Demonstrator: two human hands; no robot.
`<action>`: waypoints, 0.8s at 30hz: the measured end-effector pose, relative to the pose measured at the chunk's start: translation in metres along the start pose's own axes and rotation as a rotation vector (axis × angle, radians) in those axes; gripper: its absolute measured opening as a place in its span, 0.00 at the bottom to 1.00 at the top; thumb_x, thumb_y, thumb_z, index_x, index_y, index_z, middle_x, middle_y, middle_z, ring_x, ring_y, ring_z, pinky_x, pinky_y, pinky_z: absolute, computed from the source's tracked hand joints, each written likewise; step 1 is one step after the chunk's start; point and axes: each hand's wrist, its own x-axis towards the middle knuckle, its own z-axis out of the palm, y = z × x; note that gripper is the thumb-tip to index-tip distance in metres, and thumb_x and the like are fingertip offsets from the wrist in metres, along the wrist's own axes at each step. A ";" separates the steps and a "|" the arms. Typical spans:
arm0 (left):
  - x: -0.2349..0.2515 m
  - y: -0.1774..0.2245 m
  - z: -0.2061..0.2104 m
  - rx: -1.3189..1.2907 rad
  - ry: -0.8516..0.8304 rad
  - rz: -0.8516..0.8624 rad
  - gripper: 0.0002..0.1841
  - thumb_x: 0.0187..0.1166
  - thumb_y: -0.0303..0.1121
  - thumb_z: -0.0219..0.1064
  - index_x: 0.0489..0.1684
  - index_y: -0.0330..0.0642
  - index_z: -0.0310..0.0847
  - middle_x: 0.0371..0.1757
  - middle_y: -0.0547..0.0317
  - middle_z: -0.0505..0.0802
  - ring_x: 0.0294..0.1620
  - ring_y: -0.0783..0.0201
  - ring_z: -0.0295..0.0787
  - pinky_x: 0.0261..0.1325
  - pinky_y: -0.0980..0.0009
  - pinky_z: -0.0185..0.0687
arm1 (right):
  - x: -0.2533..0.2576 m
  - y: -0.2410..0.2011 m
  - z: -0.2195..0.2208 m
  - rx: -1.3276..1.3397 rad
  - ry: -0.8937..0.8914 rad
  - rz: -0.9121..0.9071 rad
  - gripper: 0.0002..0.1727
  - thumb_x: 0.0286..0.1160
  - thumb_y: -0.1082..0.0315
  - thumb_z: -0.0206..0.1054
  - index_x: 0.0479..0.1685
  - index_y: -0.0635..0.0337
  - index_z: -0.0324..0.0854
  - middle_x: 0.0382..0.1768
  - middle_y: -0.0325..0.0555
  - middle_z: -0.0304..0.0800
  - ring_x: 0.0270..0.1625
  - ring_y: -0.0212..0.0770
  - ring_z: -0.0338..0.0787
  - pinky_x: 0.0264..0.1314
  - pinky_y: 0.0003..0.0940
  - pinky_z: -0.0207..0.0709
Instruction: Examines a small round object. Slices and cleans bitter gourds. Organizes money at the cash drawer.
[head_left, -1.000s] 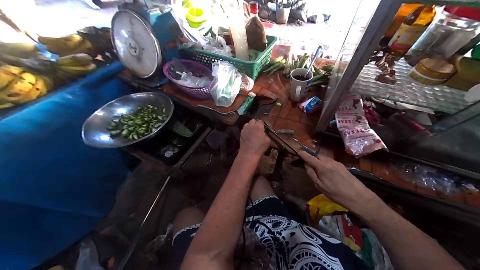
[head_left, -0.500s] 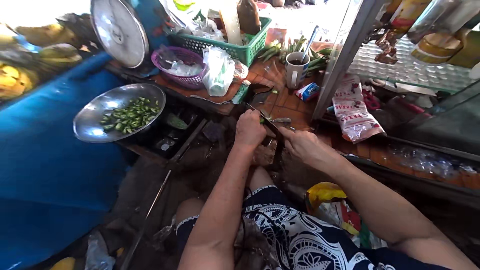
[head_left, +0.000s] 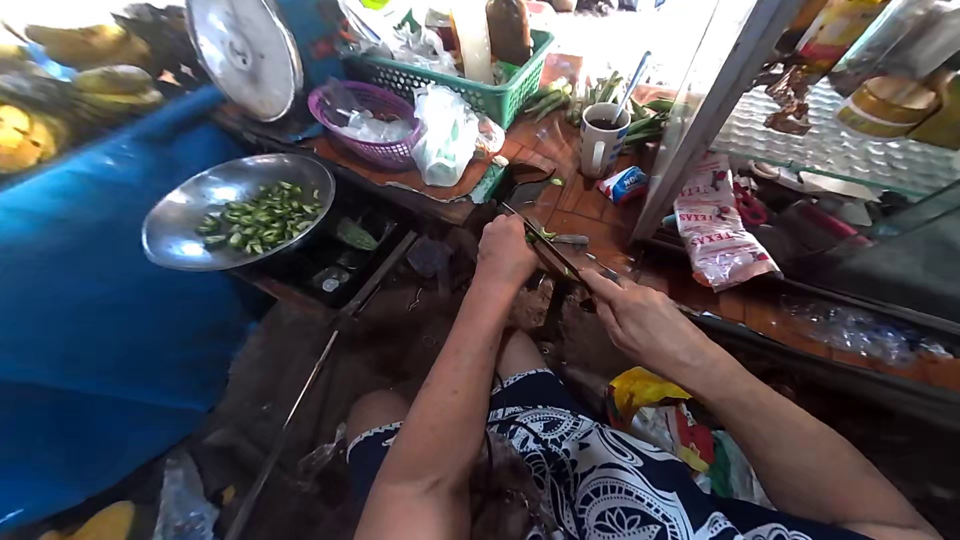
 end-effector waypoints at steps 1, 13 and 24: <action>0.000 0.000 0.000 0.002 0.002 0.002 0.15 0.73 0.31 0.73 0.54 0.32 0.84 0.58 0.38 0.88 0.66 0.39 0.84 0.65 0.43 0.81 | -0.001 0.001 0.002 0.013 0.013 -0.008 0.26 0.91 0.61 0.47 0.85 0.49 0.72 0.45 0.58 0.91 0.43 0.56 0.93 0.47 0.51 0.86; -0.008 -0.008 -0.004 0.010 -0.064 0.036 0.15 0.85 0.35 0.63 0.61 0.37 0.86 0.65 0.40 0.84 0.70 0.42 0.81 0.70 0.44 0.80 | -0.001 0.004 0.000 0.025 -0.053 -0.008 0.26 0.92 0.61 0.47 0.85 0.52 0.71 0.42 0.58 0.91 0.44 0.56 0.93 0.50 0.52 0.85; -0.005 -0.008 -0.005 0.016 -0.057 0.075 0.14 0.81 0.32 0.66 0.60 0.37 0.86 0.63 0.41 0.87 0.66 0.43 0.85 0.67 0.43 0.81 | 0.044 -0.001 0.004 0.071 -0.164 0.045 0.25 0.92 0.62 0.50 0.87 0.45 0.67 0.37 0.54 0.93 0.40 0.56 0.93 0.46 0.55 0.85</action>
